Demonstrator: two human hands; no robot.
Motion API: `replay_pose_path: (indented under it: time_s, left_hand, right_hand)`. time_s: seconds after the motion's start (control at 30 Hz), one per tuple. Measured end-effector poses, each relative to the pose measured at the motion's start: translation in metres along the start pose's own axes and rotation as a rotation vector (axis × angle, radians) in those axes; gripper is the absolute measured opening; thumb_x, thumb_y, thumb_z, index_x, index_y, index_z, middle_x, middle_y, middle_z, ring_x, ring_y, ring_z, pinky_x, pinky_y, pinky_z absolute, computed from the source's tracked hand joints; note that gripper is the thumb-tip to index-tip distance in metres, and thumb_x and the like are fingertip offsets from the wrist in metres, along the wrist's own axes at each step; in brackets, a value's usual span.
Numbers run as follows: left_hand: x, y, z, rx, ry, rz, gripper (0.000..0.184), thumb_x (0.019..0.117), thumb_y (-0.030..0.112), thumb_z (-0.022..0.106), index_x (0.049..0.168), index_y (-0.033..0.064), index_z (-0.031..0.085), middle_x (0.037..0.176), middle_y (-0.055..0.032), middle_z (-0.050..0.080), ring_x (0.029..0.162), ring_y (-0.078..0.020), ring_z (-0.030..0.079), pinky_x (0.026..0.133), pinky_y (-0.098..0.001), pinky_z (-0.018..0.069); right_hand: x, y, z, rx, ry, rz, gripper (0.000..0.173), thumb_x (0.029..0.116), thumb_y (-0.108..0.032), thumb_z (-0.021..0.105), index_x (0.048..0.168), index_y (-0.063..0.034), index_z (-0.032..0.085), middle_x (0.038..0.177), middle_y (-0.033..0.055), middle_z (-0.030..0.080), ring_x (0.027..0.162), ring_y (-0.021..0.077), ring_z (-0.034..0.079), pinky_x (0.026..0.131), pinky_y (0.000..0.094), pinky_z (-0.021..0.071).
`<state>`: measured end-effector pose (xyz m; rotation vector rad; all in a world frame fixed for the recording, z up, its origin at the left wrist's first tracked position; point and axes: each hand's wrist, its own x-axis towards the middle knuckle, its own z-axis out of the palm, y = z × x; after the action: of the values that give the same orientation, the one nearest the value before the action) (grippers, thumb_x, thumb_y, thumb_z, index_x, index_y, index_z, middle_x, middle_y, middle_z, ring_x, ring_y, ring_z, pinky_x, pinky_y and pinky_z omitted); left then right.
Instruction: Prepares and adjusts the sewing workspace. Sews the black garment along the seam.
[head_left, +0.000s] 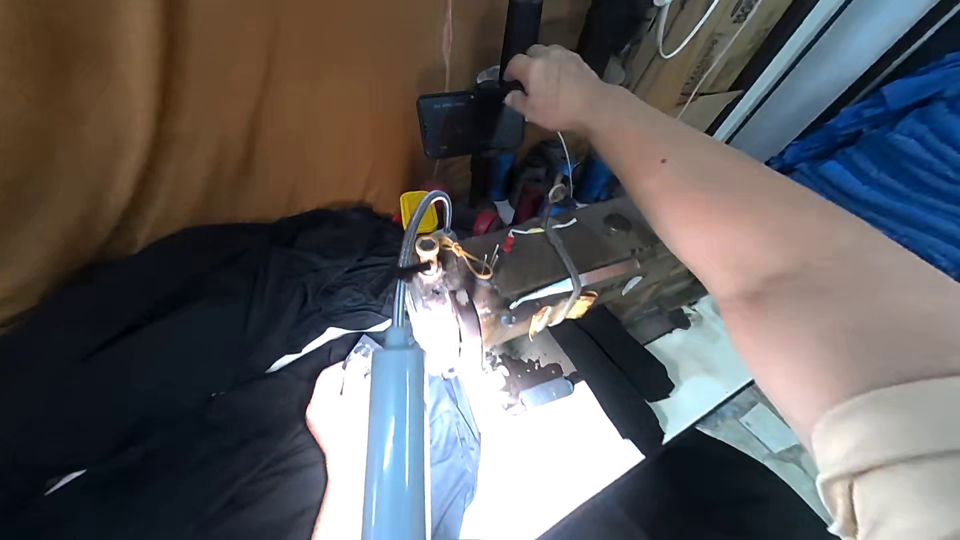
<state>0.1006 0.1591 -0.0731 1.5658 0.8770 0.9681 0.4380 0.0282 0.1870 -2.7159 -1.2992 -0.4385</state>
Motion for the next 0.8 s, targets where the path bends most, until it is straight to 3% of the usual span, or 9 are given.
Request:
replay_pose_path:
  time_s: [0.17,0.4,0.6,0.67,0.73,0.8]
  left_hand:
    - [-0.001,-0.007,-0.003,0.094,-0.008,0.044,0.025,0.1008,0.014,0.058,0.097,-0.0103,0.063,0.069,0.0018,0.065,0.057,0.0039,0.063,0.056,-0.0156,0.0558]
    - [-0.010,0.011,0.000,0.228,0.040,0.052,0.021,0.1014,0.011,0.058,0.098,-0.0085,0.066,0.069,0.0019,0.060,0.058,0.0103,0.054,0.057,-0.0093,0.0471]
    - [-0.011,0.013,0.001,0.119,0.017,0.075,0.019,0.1000,0.006,0.058,0.099,-0.0124,0.063,0.074,0.0027,0.064,0.064,0.0129,0.059,0.062,-0.0075,0.0510]
    - [-0.014,0.022,0.005,0.074,0.051,0.065,0.016,0.0992,0.000,0.055,0.095,-0.0150,0.060,0.073,0.0019,0.061,0.065,0.0131,0.057,0.064,-0.0069,0.0485]
    - [-0.011,0.016,0.007,0.071,0.090,0.092,0.016,0.0980,0.001,0.057,0.083,-0.0054,0.057,0.068,0.0061,0.059,0.063,0.0119,0.056,0.063,-0.0082,0.0490]
    - [-0.007,0.011,0.002,0.146,0.072,0.087,0.018,0.0978,0.006,0.061,0.086,-0.0072,0.063,0.072,0.0034,0.063,0.069,0.0097,0.059,0.069,-0.0111,0.0508]
  right_hand:
    - [0.038,-0.001,0.016,0.015,-0.057,0.017,0.043,0.1081,-0.032,0.050,0.143,-0.0088,0.059,0.142,0.0246,0.056,0.136,0.0449,0.050,0.111,0.0628,0.0383]
    - [0.043,0.000,0.034,0.115,0.076,0.045,0.038,0.1074,-0.028,0.050,0.132,-0.0034,0.064,0.134,0.0246,0.061,0.133,0.0438,0.053,0.109,0.0612,0.0397]
    - [0.036,-0.001,0.035,0.082,0.050,0.026,0.048,0.1019,-0.032,0.061,0.138,-0.0004,0.057,0.137,0.0269,0.057,0.135,0.0458,0.049,0.110,0.0635,0.0357]
    - [0.036,0.000,0.036,0.076,0.041,0.024,0.050,0.1004,-0.032,0.064,0.138,-0.0001,0.056,0.138,0.0267,0.057,0.135,0.0460,0.048,0.109,0.0644,0.0350]
    - [0.036,0.000,0.036,0.071,0.030,0.027,0.052,0.0996,-0.032,0.065,0.140,-0.0008,0.055,0.139,0.0263,0.056,0.136,0.0459,0.047,0.109,0.0646,0.0344]
    - [0.036,0.000,0.036,0.065,0.030,0.028,0.053,0.0992,-0.033,0.066,0.140,-0.0007,0.054,0.139,0.0267,0.056,0.136,0.0461,0.047,0.109,0.0645,0.0347]
